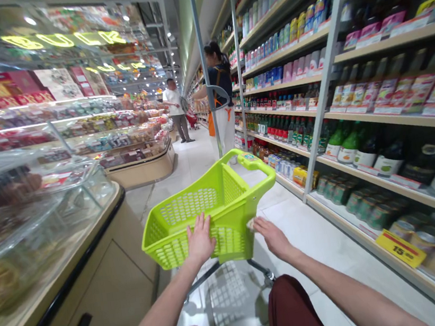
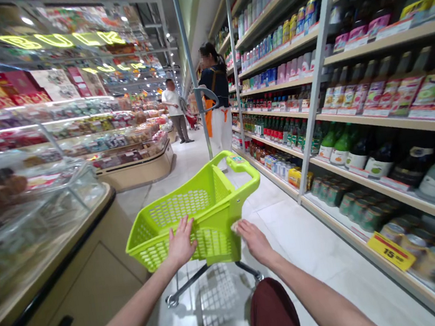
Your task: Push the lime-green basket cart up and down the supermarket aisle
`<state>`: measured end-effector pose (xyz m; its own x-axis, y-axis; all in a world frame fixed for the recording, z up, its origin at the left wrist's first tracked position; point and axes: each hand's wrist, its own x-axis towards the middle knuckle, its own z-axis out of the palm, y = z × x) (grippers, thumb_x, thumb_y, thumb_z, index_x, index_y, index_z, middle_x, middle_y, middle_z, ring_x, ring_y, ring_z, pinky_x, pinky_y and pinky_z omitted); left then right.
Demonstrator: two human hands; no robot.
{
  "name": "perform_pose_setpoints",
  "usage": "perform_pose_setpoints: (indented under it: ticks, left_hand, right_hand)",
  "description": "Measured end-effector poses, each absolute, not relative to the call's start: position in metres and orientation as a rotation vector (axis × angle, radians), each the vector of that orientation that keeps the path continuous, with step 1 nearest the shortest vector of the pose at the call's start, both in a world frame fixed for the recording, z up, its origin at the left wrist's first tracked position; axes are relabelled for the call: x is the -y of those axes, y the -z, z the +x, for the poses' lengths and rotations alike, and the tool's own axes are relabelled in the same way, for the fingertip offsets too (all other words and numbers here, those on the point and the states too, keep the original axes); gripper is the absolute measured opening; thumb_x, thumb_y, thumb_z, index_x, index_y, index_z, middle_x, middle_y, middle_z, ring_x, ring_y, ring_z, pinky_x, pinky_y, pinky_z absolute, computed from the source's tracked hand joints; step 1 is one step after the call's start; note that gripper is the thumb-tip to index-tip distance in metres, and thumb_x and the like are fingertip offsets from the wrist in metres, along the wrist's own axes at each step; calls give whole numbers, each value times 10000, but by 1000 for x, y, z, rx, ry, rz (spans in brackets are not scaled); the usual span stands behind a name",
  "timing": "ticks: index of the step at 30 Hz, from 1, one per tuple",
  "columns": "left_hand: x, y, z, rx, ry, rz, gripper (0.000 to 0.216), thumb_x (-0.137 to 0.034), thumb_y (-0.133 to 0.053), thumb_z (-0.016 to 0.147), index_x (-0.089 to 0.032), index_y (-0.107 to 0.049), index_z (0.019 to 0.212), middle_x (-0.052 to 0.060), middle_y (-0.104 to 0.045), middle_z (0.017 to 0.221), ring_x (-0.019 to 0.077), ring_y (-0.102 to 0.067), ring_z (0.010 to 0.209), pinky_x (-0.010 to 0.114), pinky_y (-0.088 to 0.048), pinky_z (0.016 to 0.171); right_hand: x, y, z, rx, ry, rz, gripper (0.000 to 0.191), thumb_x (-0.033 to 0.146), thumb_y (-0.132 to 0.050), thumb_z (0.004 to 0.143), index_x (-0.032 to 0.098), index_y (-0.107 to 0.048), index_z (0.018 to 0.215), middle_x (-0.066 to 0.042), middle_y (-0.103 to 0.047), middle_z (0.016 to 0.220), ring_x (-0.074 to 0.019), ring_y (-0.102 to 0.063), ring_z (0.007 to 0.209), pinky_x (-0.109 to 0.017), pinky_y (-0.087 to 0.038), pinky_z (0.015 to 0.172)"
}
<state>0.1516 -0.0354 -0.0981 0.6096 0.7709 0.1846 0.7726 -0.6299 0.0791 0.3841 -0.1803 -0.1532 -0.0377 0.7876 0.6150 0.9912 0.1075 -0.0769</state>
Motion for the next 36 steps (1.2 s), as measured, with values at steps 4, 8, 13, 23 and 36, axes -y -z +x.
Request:
perform_pose_setpoints:
  ticks: [4,8,13,23,36]
  left_hand:
    - [37,108,155,1382,323,-2801,733,-206,-446,700,-168,-161,1375,67,-118,1467,221,-89,1347,533,-114,1069]
    - [38,111,150,1385,314,-2801,734,-194,-437,696,-171,-162,1376,60,-109,1468,218,-98,1346,533,-108,1071]
    - [39,110,146,1345,299,-2811,753,-186,-445,682,-167,-164,1380,49,-108,1468,216,-75,1349,513,-98,1081]
    - [36,115,132,1542,388,-2755,741,-169,-424,692,-108,-154,1379,67,-91,1465,196,-76,1350,499,-82,1085]
    - [25,115,124,1657,262,-2830,887,-120,-441,574,-182,-97,1389,-11,-31,1465,181,-7,1349,458,-43,1102]
  right_hand:
    - [164,77,401,1507,728,-1625,548,25,-282,788,177,-399,1301,-83,-386,1344,-173,-234,1309,-447,-267,1064]
    - [149,89,397,1506,801,-1622,549,4,-267,781,150,-416,1290,-104,-377,1348,-182,-175,1327,-441,-284,1046]
    - [159,189,372,1766,576,-1742,576,-35,-272,733,161,-487,1230,-97,-429,1311,-182,-237,1308,-449,-354,991]
    - [154,86,368,1614,634,-1564,557,25,-305,774,172,-401,1302,-70,-364,1360,-181,-226,1312,-426,-294,1055]
    - [88,260,351,2027,618,-1686,661,-20,-324,616,238,-543,1184,-50,-515,1217,-208,-510,1113,-328,-508,815]
